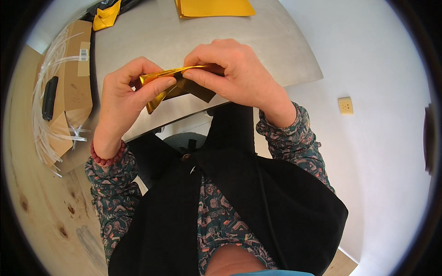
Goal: The person folds a yellow sheet of paper by hand on a metal table, making multiple creases and shaping it into a small origami object. The finished piece is placed on the table alongside other completed yellow and black folded items.
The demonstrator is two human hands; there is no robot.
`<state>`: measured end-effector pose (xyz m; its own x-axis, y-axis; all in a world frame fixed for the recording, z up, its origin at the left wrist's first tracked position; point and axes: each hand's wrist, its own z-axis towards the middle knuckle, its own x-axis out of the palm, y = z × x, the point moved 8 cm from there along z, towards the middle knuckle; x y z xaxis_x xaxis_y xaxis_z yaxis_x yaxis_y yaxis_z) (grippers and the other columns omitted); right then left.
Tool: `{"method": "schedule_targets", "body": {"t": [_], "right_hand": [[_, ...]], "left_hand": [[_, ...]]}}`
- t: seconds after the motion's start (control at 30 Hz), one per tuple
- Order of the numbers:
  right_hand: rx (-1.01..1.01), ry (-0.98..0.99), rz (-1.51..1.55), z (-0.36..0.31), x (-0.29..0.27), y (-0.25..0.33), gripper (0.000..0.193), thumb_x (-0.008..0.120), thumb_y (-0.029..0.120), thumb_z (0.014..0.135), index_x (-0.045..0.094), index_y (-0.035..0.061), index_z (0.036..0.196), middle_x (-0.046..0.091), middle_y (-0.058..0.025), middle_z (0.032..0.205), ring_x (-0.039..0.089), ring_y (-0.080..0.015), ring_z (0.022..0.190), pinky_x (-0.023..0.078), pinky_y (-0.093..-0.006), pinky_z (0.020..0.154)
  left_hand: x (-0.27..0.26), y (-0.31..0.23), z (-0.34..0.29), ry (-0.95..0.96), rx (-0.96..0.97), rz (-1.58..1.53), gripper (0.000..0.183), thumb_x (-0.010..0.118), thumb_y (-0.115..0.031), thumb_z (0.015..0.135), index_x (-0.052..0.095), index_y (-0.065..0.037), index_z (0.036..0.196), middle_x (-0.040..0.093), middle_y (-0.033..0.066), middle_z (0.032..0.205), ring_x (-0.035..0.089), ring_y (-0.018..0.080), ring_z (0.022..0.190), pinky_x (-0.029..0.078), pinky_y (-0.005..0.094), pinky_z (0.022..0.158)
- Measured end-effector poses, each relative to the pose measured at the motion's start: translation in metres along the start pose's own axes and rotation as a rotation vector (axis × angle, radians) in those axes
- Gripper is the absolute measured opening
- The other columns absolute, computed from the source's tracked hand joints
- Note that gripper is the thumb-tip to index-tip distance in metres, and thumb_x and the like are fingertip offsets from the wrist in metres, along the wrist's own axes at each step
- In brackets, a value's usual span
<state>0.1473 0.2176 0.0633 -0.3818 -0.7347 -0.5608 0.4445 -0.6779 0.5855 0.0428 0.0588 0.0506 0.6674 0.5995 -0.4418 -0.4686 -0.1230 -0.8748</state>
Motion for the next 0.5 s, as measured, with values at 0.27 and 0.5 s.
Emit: {"method": "schedule_targets", "body": {"t": [0.27,0.5], "right_hand": [[0.062,0.028,-0.047,-0.001,0.001,-0.003,0.012,0.081,0.013,0.095,0.076,0.0067,0.104,0.073,-0.0047,0.085,0.066,-0.0205,0.083,0.053,-0.0322,0.067],[-0.02,0.026,-0.045,0.003,0.004,0.008,0.012,0.08,0.014,0.095,0.077,0.0065,0.104,0.074,-0.0061,0.088,0.069,-0.0229,0.086,0.056,-0.0356,0.073]], "left_hand": [[-0.002,0.004,-0.003,0.018,-0.035,-0.078,0.01,0.08,-0.01,0.1,0.076,-0.002,0.103,0.066,-0.0047,0.075,0.057,0.0008,0.065,0.041,0.0187,0.057],[-0.001,0.0,-0.003,0.007,-0.017,-0.011,0.011,0.08,-0.01,0.1,0.075,-0.001,0.105,0.067,-0.0048,0.076,0.055,0.0005,0.063,0.039,0.0186,0.056]]}}
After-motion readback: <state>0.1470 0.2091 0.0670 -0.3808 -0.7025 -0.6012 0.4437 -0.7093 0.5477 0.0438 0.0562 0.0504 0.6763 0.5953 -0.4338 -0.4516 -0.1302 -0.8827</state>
